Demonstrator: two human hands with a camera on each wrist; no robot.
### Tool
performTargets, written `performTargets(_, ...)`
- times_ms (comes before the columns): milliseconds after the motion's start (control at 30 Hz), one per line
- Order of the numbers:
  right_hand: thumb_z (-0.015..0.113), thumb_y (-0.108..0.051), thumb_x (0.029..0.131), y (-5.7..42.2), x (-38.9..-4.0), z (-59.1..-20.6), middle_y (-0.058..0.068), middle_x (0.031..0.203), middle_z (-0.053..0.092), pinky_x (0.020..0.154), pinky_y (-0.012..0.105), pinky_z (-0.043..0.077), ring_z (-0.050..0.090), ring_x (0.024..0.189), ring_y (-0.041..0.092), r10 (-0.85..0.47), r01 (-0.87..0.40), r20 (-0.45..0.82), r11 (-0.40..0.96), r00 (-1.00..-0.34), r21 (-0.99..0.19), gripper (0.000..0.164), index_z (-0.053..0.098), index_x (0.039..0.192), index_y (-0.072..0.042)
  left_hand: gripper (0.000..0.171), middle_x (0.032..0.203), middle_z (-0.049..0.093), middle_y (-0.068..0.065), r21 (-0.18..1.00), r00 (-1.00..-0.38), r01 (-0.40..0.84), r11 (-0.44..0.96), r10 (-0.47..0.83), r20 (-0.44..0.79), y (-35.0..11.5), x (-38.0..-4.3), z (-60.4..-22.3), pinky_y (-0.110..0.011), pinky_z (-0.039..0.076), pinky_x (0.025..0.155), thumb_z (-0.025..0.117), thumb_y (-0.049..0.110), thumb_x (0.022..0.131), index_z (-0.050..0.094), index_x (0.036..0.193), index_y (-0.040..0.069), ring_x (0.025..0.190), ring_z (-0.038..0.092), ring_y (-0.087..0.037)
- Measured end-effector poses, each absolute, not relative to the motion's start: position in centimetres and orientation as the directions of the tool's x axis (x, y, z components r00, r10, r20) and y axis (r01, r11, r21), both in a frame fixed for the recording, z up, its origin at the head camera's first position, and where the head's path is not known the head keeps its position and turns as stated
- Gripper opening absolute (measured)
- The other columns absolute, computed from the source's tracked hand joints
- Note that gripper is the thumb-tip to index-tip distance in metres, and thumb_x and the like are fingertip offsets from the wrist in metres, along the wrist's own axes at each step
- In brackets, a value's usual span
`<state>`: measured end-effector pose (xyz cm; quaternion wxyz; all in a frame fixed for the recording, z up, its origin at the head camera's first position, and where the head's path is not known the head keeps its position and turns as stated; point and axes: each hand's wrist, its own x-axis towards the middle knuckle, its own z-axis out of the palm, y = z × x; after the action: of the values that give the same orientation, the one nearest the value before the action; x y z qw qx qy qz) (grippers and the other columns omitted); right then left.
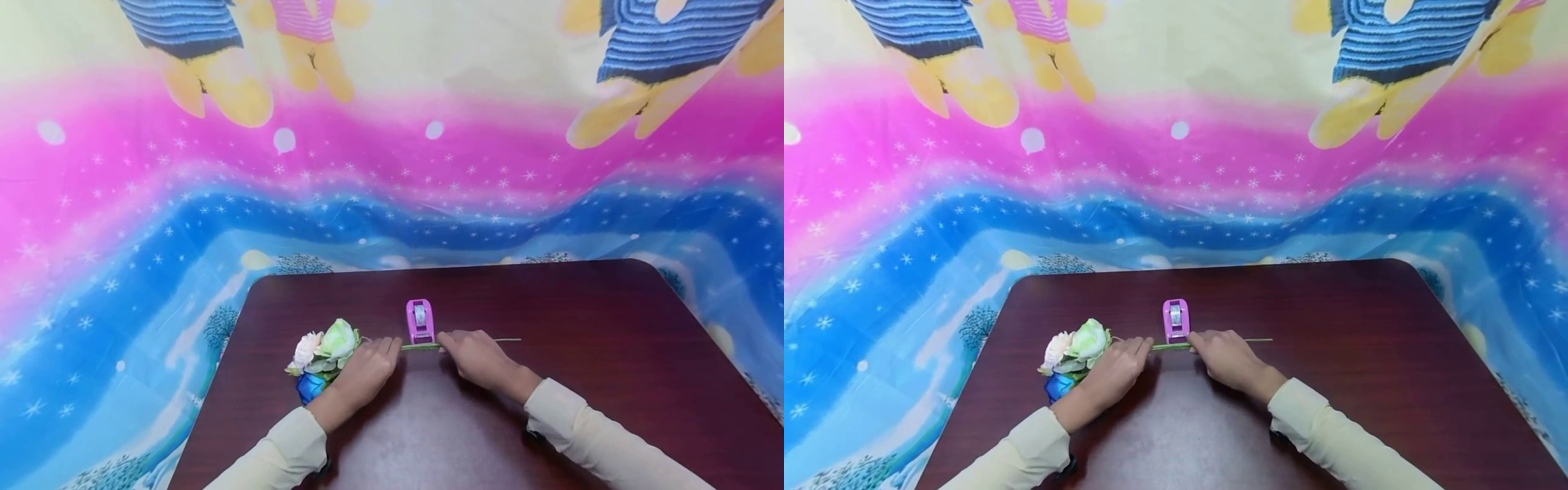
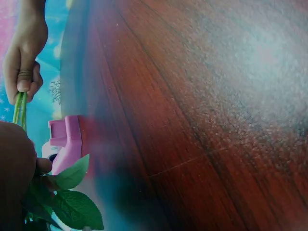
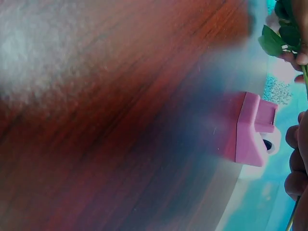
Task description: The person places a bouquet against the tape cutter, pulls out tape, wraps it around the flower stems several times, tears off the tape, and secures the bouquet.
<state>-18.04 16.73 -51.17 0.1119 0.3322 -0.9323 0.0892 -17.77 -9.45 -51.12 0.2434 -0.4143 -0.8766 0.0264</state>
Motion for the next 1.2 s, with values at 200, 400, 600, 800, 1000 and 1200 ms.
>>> performTargets(200,0.067,-0.02,0.099,16.2,-18.3,-50.8,-0.007,0.064,0.05,0.046,0.02,0.035,0.043,0.054,0.005,-0.614,-0.653,0.297,0.756,-0.731,-0.044,0.013,0.056,0.097,-0.015,0.02,0.095,0.064,-0.009,-0.294,-0.53,0.697,0.654,0.746,0.403,-9.2,-18.2,-51.5,-0.036,0.056,0.082,0.049,-0.001,0.098,0.062,0.112,0.0,0.087,0.063,-0.021)
performTargets(400,0.067,-0.02,0.099,15.8,-18.6,-50.9,-0.005,0.065,0.053,0.047,0.021,0.039,0.047,0.055,0.007,-0.615,-0.651,0.303,0.758,-0.728,-0.027,0.012,0.057,0.099,-0.014,0.047,0.104,0.067,-0.01,-0.335,-0.486,0.724,0.603,0.79,0.374,-9.3,-18.0,-51.1,-0.033,0.057,0.085,0.069,0.004,0.095,0.057,0.14,-0.004,0.094,0.063,-0.021)
performTargets(600,0.069,-0.022,0.099,15.7,-18.5,-51.5,-0.005,0.067,0.056,0.049,0.022,0.042,0.05,0.058,0.007,-0.609,-0.64,0.267,0.768,-0.747,-0.04,0.011,0.06,0.099,-0.014,0.046,0.103,0.068,-0.009,-0.224,-0.504,0.773,0.593,0.79,0.35,-9.5,-17.9,-51.2,-0.029,0.06,0.086,0.072,0.006,0.094,0.06,0.137,-0.003,0.091,0.071,-0.016)
performTargets(800,0.07,-0.021,0.098,15.6,-18.3,-51.8,-0.005,0.069,0.058,0.051,0.022,0.044,0.05,0.059,0.006,-0.591,-0.622,0.256,0.781,-0.765,-0.058,0.011,0.061,0.101,-0.015,0.04,0.104,0.066,-0.006,-0.025,-0.581,0.786,0.617,0.752,0.31,-9.7,-18.1,-51.2,-0.028,0.059,0.078,0.064,0.01,0.1,0.06,0.14,0.002,0.085,0.066,-0.015)
performTargets(1000,0.066,-0.023,0.101,15.6,-18.0,-52.0,-0.007,0.073,0.059,0.055,0.018,0.046,0.046,0.061,0.002,-0.577,-0.599,0.179,0.792,-0.797,-0.117,0.01,0.062,0.107,-0.016,0.047,0.107,0.068,-0.006,-0.023,-0.564,0.805,0.593,0.776,0.281,-10.1,-18.0,-51.3,-0.029,0.059,0.088,0.066,0.008,0.099,0.055,0.145,0.002,0.095,0.067,-0.015)
performTargets(1200,0.064,-0.025,0.102,15.5,-18.2,-51.8,-0.008,0.072,0.057,0.055,0.021,0.046,0.049,0.063,0.004,-0.569,-0.597,0.211,0.795,-0.795,-0.106,0.01,0.059,0.103,-0.017,0.024,0.102,0.07,-0.007,-0.051,-0.608,0.758,0.651,0.733,0.305,-9.3,-18.0,-51.3,-0.036,0.058,0.091,0.063,0.003,0.097,0.064,0.122,0.0,0.097,0.069,-0.019)
